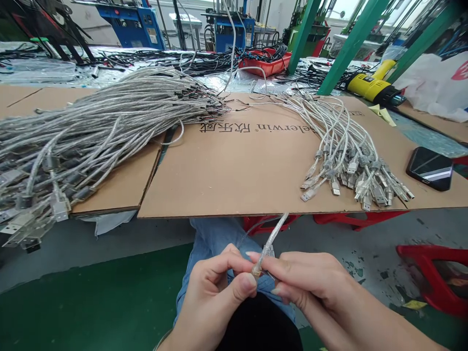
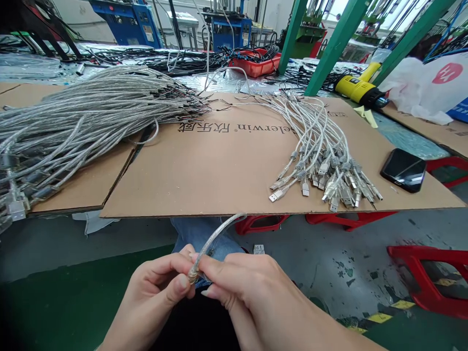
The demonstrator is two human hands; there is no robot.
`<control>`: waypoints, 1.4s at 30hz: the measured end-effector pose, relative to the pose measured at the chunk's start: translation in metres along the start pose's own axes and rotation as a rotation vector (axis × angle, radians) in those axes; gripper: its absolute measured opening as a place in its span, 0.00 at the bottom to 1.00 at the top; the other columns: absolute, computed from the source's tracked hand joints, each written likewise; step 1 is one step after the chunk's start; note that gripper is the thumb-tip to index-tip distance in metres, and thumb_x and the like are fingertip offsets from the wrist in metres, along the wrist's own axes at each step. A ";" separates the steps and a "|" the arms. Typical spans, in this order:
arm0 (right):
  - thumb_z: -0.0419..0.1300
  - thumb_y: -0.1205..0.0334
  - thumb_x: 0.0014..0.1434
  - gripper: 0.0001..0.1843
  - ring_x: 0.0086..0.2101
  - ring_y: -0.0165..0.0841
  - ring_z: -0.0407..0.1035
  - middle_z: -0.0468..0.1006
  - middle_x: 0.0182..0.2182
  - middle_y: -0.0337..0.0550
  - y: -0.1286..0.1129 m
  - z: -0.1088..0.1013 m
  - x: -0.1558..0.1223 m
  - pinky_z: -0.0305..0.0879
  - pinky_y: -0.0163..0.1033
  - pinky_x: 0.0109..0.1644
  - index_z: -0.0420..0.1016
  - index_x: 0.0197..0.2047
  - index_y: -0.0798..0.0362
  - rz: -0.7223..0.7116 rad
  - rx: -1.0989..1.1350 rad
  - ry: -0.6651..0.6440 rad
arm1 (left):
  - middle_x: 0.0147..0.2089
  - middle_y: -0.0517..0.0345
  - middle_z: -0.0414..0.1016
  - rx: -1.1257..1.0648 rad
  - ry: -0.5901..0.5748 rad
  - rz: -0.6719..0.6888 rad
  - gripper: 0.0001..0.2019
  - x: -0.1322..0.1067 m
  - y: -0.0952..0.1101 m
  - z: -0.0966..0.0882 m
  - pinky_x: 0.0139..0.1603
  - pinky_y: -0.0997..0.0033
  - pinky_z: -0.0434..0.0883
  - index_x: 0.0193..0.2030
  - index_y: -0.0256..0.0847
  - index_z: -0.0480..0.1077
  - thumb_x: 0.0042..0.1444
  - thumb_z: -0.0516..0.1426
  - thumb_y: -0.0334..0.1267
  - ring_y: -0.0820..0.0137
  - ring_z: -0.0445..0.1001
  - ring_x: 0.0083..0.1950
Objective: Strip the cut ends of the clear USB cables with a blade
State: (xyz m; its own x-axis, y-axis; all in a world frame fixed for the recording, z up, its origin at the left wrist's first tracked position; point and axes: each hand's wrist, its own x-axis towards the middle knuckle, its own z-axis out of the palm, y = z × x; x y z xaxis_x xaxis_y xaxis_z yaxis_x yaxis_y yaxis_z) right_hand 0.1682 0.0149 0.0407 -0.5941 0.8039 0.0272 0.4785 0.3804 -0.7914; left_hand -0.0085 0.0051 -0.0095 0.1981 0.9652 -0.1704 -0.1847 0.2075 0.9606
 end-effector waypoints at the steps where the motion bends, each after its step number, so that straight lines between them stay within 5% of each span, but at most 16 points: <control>1: 0.47 0.70 0.63 0.15 0.22 0.30 0.63 0.68 0.22 0.38 0.000 0.001 0.000 0.60 0.34 0.25 0.75 0.36 0.56 -0.010 0.004 0.019 | 0.23 0.61 0.69 0.005 -0.007 0.008 0.14 0.000 -0.001 0.000 0.35 0.70 0.62 0.21 0.43 0.75 0.51 0.62 0.48 0.69 0.63 0.29; 14: 0.52 0.74 0.59 0.16 0.30 0.32 0.73 0.79 0.28 0.41 -0.003 -0.005 0.002 0.68 0.31 0.36 0.80 0.39 0.51 -0.044 0.200 0.110 | 0.22 0.62 0.68 -0.244 -0.101 -0.145 0.17 -0.002 -0.004 0.002 0.34 0.73 0.59 0.23 0.42 0.75 0.54 0.59 0.51 0.71 0.62 0.30; 19: 0.66 0.67 0.53 0.02 0.20 0.25 0.61 0.73 0.22 0.34 0.004 0.004 0.006 0.59 0.27 0.21 0.78 0.32 0.51 0.161 0.409 0.250 | 0.23 0.62 0.69 -0.229 -0.069 -0.148 0.14 0.000 -0.006 0.006 0.33 0.73 0.59 0.25 0.43 0.77 0.53 0.61 0.49 0.72 0.62 0.29; 25: 0.59 0.64 0.59 0.15 0.22 0.26 0.64 0.70 0.19 0.34 0.013 0.010 0.017 0.62 0.29 0.25 0.70 0.21 0.53 0.150 0.417 0.433 | 0.20 0.63 0.69 -0.158 -0.004 -0.069 0.11 -0.003 -0.005 0.009 0.34 0.74 0.62 0.25 0.45 0.77 0.52 0.62 0.48 0.72 0.64 0.29; 27: 0.53 0.61 0.64 0.16 0.25 0.28 0.68 0.72 0.22 0.36 0.013 0.006 0.011 0.65 0.30 0.30 0.71 0.24 0.52 0.127 0.398 0.382 | 0.21 0.63 0.69 -0.157 0.002 -0.065 0.11 -0.004 -0.003 0.009 0.33 0.74 0.62 0.26 0.45 0.77 0.52 0.62 0.48 0.72 0.65 0.29; 31: 0.49 0.62 0.67 0.16 0.30 0.31 0.72 0.77 0.27 0.38 0.005 -0.003 -0.003 0.68 0.35 0.38 0.76 0.34 0.50 0.067 0.245 0.078 | 0.21 0.63 0.69 -0.101 0.026 -0.009 0.12 -0.004 -0.002 0.008 0.35 0.73 0.63 0.25 0.43 0.76 0.52 0.62 0.48 0.71 0.64 0.28; 42: 0.48 0.72 0.62 0.15 0.28 0.36 0.74 0.81 0.33 0.47 -0.001 -0.003 -0.001 0.66 0.36 0.27 0.76 0.43 0.53 -0.054 -0.060 0.051 | 0.20 0.60 0.69 0.147 0.074 0.185 0.13 -0.001 -0.001 0.007 0.33 0.68 0.62 0.23 0.42 0.75 0.54 0.61 0.47 0.68 0.63 0.28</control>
State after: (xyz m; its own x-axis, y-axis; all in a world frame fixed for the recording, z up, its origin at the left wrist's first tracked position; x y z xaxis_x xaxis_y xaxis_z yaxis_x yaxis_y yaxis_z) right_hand 0.1710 0.0151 0.0432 -0.5873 0.8031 0.1008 0.4856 0.4493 -0.7499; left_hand -0.0018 0.0027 -0.0089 0.1020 0.9948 0.0012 -0.0678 0.0058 0.9977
